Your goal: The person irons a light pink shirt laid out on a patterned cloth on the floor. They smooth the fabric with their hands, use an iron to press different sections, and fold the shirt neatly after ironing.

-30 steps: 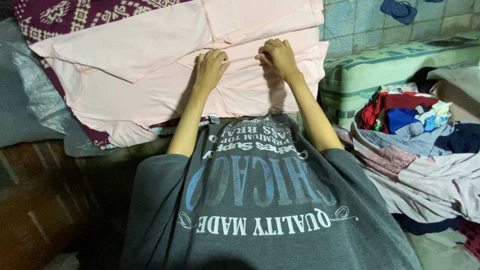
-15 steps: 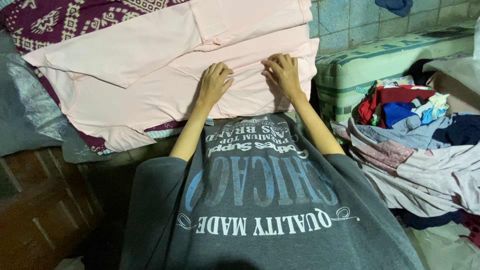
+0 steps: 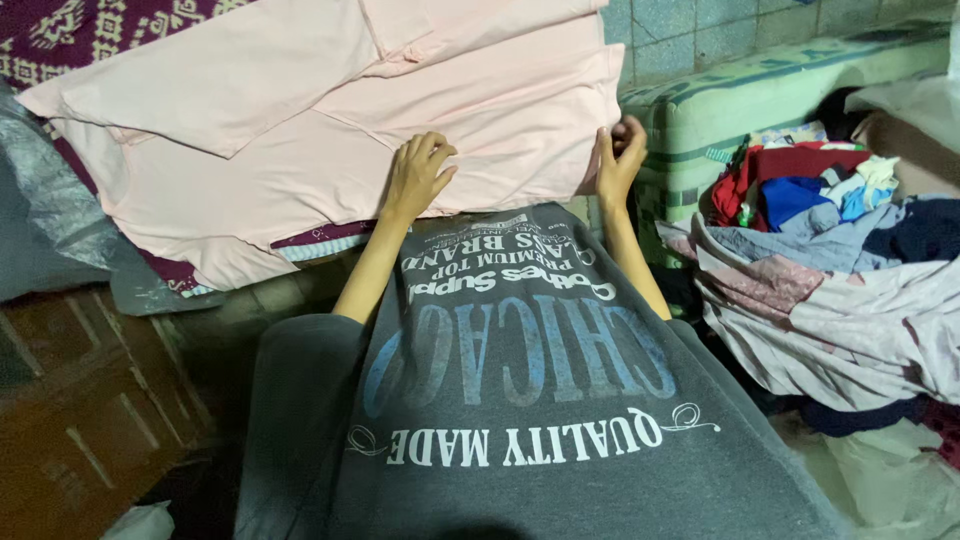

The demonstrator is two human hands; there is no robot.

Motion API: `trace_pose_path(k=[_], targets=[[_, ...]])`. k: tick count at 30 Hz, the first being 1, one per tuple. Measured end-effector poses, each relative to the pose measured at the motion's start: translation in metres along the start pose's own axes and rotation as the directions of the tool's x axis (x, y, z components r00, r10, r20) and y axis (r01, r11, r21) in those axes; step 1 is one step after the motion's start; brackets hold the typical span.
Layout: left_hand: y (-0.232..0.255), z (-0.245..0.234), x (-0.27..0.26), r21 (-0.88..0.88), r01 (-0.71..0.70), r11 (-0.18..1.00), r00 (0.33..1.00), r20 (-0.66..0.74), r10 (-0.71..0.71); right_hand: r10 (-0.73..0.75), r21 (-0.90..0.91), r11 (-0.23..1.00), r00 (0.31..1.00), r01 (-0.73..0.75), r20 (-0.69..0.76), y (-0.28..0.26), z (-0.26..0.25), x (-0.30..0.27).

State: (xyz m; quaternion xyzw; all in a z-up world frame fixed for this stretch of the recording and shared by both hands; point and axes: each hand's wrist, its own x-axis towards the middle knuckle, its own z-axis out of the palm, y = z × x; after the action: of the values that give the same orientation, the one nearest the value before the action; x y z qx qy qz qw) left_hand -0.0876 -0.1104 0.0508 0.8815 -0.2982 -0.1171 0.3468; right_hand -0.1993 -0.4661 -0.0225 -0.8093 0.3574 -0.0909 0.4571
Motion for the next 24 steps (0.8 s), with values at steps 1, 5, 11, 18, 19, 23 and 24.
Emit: trace_pose_path(k=[1, 5, 11, 18, 19, 23, 24], targets=[[0.004, 0.003, -0.001, 0.005, 0.003, 1.000, 1.000, 0.008, -0.003, 0.011, 0.039, 0.999, 1.000, -0.012, 0.022, 0.014, -0.003, -0.002], [0.011, 0.011, 0.000, 0.042, -0.002, 0.999, 1.000, 0.027, 0.001, 0.156, 0.215, 0.959, 0.977, -0.185, 0.145, 0.049, -0.008, 0.001], [0.018, 0.020, 0.009, 0.089, -0.019, 0.996, 0.999, 0.040, 0.016, 0.131, 0.317, 0.925, 0.958, -0.210, 0.254, 0.028, -0.024, 0.012], [0.019, 0.022, 0.017, -0.040, 0.009, 0.999, 0.998, 0.061, -0.007, 0.298, 0.294, 0.848, 0.856, -0.440, 0.422, 0.039, -0.049, 0.026], [0.019, 0.022, 0.016, -0.055, 0.015, 0.998, 0.997, 0.071, -0.011, 0.294, 0.301, 0.836, 0.839, -0.458, 0.458, 0.044, -0.054, 0.025], [0.019, 0.019, 0.015, -0.085, 0.013, 0.996, 0.997, 0.078, -0.006, 0.223, 0.389, 0.788, 0.810, -0.477, 0.542, 0.044, -0.059, 0.023], [0.019, 0.019, 0.016, -0.087, 0.003, 0.996, 0.997, 0.074, 0.004, 0.193, 0.429, 0.773, 0.817, -0.468, 0.544, 0.037, -0.059, 0.023]])
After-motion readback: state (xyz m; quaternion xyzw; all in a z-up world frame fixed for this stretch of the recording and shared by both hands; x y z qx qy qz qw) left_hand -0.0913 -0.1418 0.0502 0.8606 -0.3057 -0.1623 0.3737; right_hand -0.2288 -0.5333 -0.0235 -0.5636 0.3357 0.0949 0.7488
